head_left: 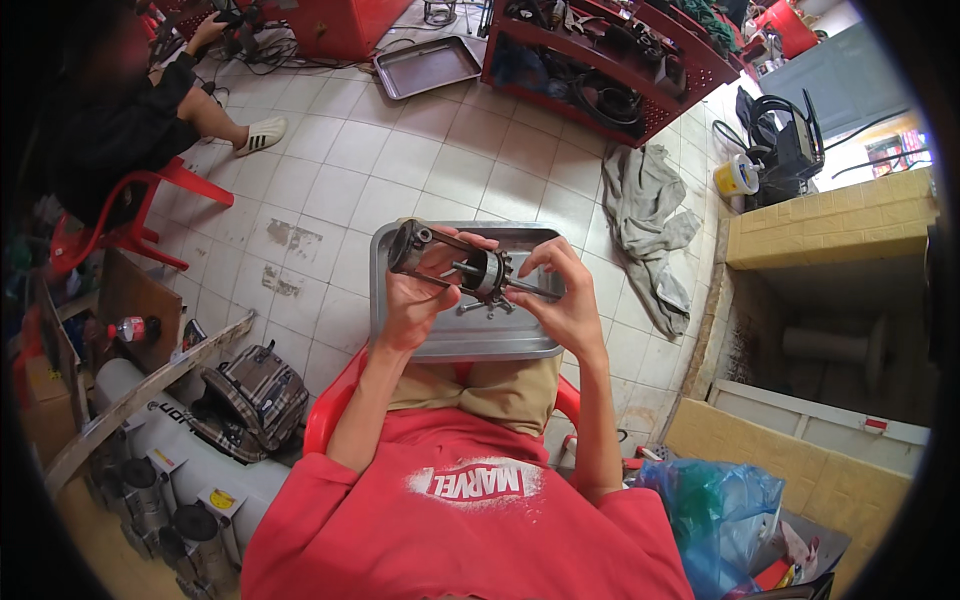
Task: The person assembles a cylindrical mechanical component, likely a starter motor, by hand. They insert a shaft into the housing, place a gear onto the shaft, and secure the assembly with a nut and washer. The person uses a wrench to tighten the nut and repeatedly rotates the gear to check the fit.
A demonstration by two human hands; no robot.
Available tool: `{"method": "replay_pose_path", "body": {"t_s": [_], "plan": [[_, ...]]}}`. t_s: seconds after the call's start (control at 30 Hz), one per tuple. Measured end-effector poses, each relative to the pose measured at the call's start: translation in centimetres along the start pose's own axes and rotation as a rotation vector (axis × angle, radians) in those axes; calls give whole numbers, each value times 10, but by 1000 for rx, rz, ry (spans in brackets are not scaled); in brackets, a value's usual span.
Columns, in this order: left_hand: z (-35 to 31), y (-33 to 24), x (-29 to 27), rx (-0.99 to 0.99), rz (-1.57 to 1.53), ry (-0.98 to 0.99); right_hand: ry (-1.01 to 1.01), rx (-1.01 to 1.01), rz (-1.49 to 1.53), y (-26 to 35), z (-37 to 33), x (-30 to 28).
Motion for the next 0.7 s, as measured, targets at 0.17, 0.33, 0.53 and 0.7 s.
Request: {"method": "replay_pose_path", "body": {"t_s": [0.17,0.33,0.53,0.7], "plan": [[-1,1,-4,3,17,-11,261,203,237,-20,-1,21],[-2,2,-2,-15,-12,-13,-5,54,47,-6,-3,13],[-4,4,-5,-25,42,-13,168,120,153,3,0,22],[-5,4,-7,-24,7,-4,224,160,308,-6,-2,24]]}}
Point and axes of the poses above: each hand's wrist, its own z-axis towards the middle knuckle, its own x-axis out of the palm, y = z × x, the point moved 6 cm from there along z, towards the middle knuckle, and after that the axes turned 15 degrees about y, right-handed, at the moved point
